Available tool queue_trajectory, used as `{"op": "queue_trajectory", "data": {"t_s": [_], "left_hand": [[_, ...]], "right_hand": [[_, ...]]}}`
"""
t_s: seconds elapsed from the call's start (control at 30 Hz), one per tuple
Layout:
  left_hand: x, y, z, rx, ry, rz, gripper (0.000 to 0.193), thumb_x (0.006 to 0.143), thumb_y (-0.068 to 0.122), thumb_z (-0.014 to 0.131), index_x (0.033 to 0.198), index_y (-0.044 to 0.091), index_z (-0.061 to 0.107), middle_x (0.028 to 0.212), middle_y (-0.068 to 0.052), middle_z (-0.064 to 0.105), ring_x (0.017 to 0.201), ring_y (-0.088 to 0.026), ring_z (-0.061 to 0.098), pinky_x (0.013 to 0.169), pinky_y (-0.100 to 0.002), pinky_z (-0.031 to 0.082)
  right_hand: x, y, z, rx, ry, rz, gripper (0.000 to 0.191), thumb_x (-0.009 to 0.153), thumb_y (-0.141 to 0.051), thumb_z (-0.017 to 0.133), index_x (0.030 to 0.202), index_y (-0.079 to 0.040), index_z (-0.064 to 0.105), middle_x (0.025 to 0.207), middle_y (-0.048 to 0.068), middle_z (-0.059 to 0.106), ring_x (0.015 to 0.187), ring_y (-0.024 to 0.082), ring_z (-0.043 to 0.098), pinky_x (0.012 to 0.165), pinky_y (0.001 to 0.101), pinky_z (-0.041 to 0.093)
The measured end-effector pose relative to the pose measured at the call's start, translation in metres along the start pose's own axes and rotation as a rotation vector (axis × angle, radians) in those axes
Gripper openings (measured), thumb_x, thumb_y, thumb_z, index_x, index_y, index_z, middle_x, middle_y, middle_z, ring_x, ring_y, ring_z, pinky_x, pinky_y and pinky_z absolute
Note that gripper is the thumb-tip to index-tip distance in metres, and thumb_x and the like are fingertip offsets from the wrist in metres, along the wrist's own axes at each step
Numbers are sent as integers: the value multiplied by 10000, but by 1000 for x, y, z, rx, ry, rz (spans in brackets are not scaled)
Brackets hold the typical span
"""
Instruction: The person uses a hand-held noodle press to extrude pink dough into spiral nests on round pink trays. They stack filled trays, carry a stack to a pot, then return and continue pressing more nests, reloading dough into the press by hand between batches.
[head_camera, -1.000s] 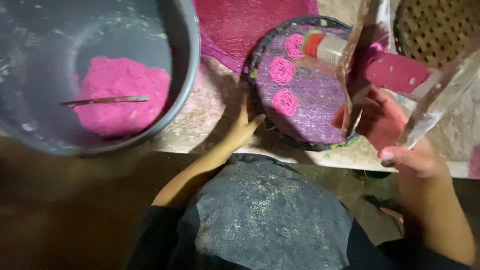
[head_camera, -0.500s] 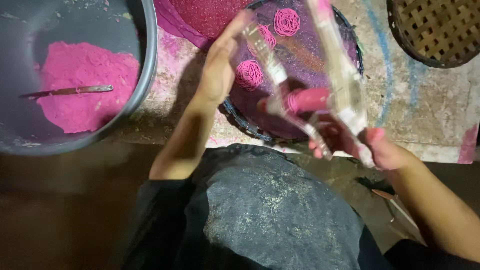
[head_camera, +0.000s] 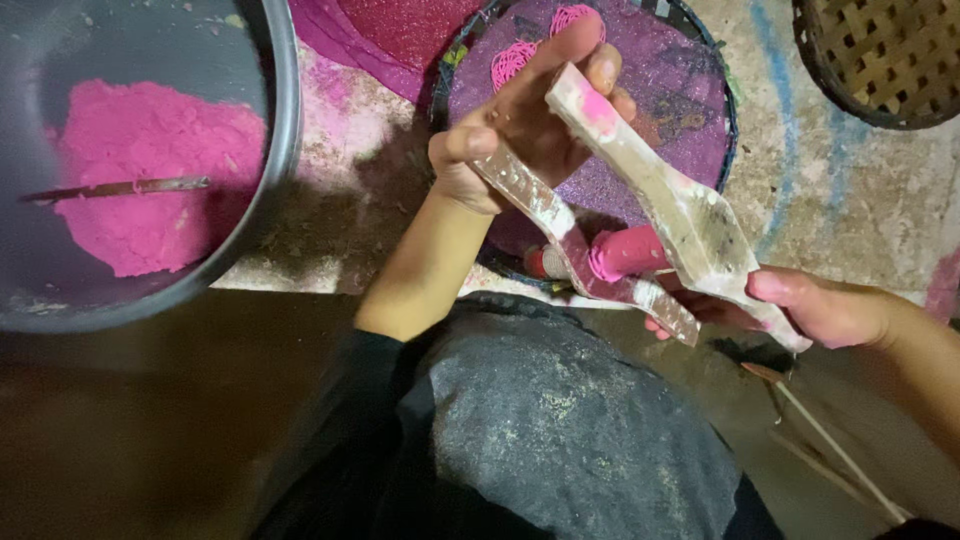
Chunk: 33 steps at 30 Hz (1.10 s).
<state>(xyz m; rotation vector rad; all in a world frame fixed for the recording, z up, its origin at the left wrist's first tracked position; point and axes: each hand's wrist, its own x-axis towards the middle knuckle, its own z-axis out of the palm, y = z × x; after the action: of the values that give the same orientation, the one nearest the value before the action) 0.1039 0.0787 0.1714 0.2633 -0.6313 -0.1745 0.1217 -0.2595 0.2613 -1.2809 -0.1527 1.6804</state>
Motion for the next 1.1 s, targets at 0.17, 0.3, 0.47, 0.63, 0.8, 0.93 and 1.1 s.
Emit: {"op": "queue_trajectory", "data": {"t_s": [0.17,0.3,0.47,0.63,0.8,0.93,1.1], "left_hand": [[2,-5,-11,-60,61,24,663,862,322,665,1475,187,450,1519,-6,527,1503,-257,402,1320,-446,285],[5,-14,-31,-133,115,119,522,862,320,622,1347,167,505,1250,-21,572,1322,-246,515,1212,-467,359],[-1,-15,-71,-255,136,226,326,929,350,568,1166,128,534,1059,-36,585,1080,-218,582,1095,-410,429],[-17,-24,-84,-230,185,243,430,984,508,563,1225,154,533,1082,-25,586,1079,-212,579,1070,-406,438],[0,-46,-84,-235,202,287,422,989,495,542,1219,142,566,1088,-27,586,1088,-209,564,1079,-403,439],[10,-26,-92,-101,155,302,479,1046,559,517,1199,114,606,1083,-33,590,1071,-218,563,1043,-402,446],[-3,-19,-75,-142,170,277,434,1036,533,528,1210,143,601,1087,-14,580,1087,-188,565,1080,-383,447]], "right_hand": [[8,-5,-5,54,27,-45,965,924,-665,491,1573,38,362,1499,289,543,1342,405,554,1117,511,409],[19,-9,-15,-143,171,68,1001,874,-747,337,1554,-16,411,1460,194,568,1331,321,609,1108,457,459],[45,4,-24,-519,427,162,917,925,-714,213,1463,-40,525,1423,115,634,1280,227,597,1097,368,431],[52,19,-20,-304,349,31,895,961,-699,320,1381,44,588,1279,165,680,1152,260,607,1012,409,465],[31,7,-21,-416,536,184,871,938,-729,326,1335,-17,636,1056,104,724,886,193,602,789,342,458],[46,3,-16,-491,653,196,850,930,-741,343,1304,-55,677,831,87,628,627,159,448,515,330,340],[49,2,-4,-441,526,90,829,937,-730,351,1178,-27,716,812,56,617,689,142,513,584,314,385]]}}
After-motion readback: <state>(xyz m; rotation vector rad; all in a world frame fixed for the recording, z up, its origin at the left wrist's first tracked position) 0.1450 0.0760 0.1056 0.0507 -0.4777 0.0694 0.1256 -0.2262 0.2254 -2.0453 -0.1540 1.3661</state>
